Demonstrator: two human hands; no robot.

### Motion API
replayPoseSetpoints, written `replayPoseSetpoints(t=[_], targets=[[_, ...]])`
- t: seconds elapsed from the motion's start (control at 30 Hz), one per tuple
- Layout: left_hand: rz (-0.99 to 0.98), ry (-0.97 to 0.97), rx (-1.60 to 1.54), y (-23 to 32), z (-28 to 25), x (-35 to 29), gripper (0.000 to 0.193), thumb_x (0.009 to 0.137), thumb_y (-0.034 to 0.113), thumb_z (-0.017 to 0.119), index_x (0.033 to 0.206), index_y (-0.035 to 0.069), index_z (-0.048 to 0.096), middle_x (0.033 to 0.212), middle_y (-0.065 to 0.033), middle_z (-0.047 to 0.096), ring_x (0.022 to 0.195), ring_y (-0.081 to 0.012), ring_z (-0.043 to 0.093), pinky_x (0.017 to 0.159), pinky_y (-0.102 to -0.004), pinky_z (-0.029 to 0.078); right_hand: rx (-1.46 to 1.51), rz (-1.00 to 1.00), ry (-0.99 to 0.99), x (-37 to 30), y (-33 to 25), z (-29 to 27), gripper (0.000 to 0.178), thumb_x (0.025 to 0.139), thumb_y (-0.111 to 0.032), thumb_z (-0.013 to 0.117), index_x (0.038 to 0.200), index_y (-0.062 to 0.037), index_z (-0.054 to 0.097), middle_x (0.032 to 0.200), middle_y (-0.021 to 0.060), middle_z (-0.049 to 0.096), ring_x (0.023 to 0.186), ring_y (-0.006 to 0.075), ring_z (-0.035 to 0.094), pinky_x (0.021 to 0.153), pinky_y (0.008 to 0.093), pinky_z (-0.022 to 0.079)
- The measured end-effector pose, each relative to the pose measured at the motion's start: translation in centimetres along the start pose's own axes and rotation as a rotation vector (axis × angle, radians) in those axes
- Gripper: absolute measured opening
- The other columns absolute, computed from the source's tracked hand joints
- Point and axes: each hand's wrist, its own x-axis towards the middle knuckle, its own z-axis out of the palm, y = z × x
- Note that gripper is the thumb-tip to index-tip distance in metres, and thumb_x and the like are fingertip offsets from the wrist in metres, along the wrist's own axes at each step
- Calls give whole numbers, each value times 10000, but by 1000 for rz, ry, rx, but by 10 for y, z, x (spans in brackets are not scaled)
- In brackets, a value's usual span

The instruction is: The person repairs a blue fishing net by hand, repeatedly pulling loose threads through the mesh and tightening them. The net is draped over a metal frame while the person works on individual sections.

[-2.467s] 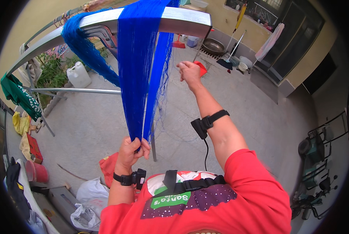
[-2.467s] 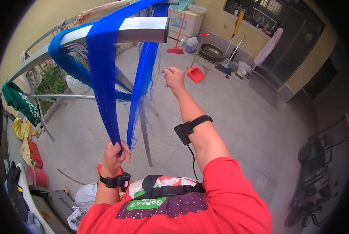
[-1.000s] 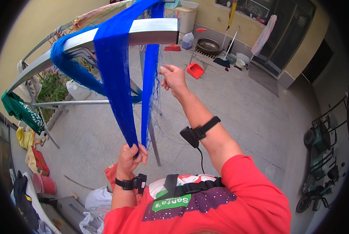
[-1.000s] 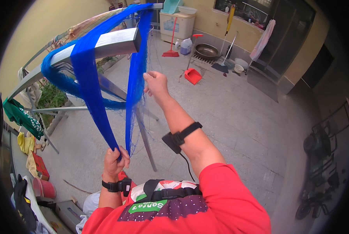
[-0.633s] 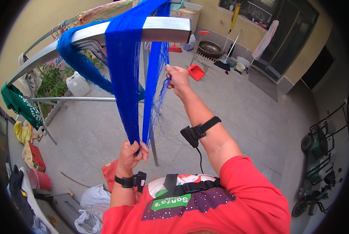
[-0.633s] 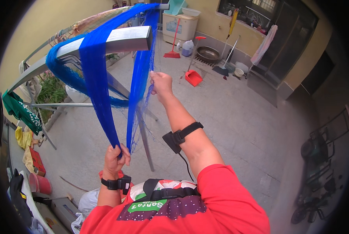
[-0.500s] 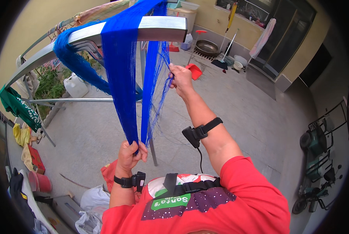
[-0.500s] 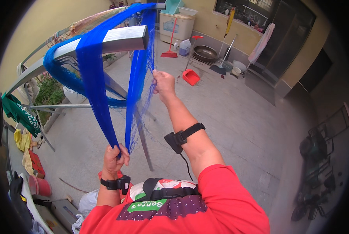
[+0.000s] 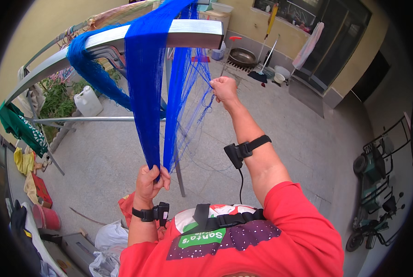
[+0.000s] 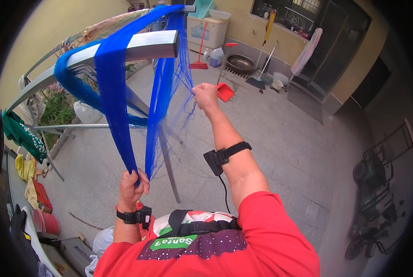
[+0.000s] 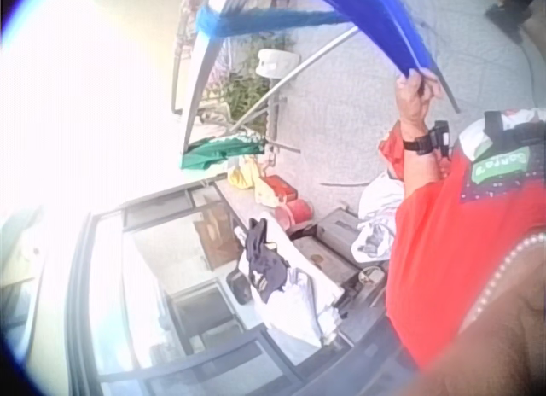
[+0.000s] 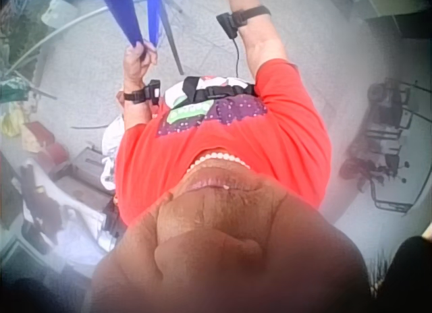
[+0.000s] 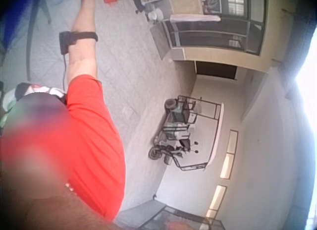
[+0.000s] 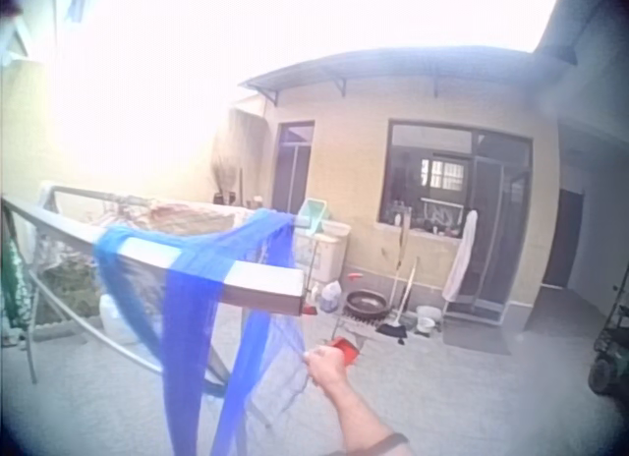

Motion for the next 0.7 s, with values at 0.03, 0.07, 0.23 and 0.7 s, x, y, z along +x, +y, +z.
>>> replayPoseSetpoints(t=[0.03, 0.07, 0.23, 0.7], targets=[[-2, 8, 8, 0, 0, 0, 493, 920, 411, 509, 824, -59, 624, 607, -176, 611, 375, -86, 407, 394, -207, 251, -79, -65, 24, 3, 6, -3, 116, 784, -111, 636, 773, 4, 631, 584, 45, 571, 469, 121, 499, 437, 279, 404], [-6, 16, 15, 0, 0, -1, 491, 921, 409, 508, 825, -59, 624, 607, -174, 612, 372, -83, 397, 395, -206, 251, -166, -109, 62, 7, 11, -6, 128, 768, -120, 646, 748, 7, 647, 607, 70, 615, 507, 144, 550, 483, 301, 444], [-23, -5, 20, 3, -2, 0, 479, 927, 392, 501, 827, -59, 626, 603, -171, 612, 365, -69, 356, 391, -206, 242, -316, -331, 110, 22, 20, -19, 131, 795, -107, 641, 718, -2, 629, 595, 30, 583, 489, 79, 503, 407, 252, 378], [16, 315, 399, 12, 40, 14, 386, 824, 15, 628, 1194, -16, 522, 912, -45, 595, 497, -49, 476, 423, -200, 358, 64, -7, -39, -21, -4, -41, 125, 819, -163, 662, 806, -41, 639, 581, -43, 464, 454, 41, 367, 368, 211, 252]])
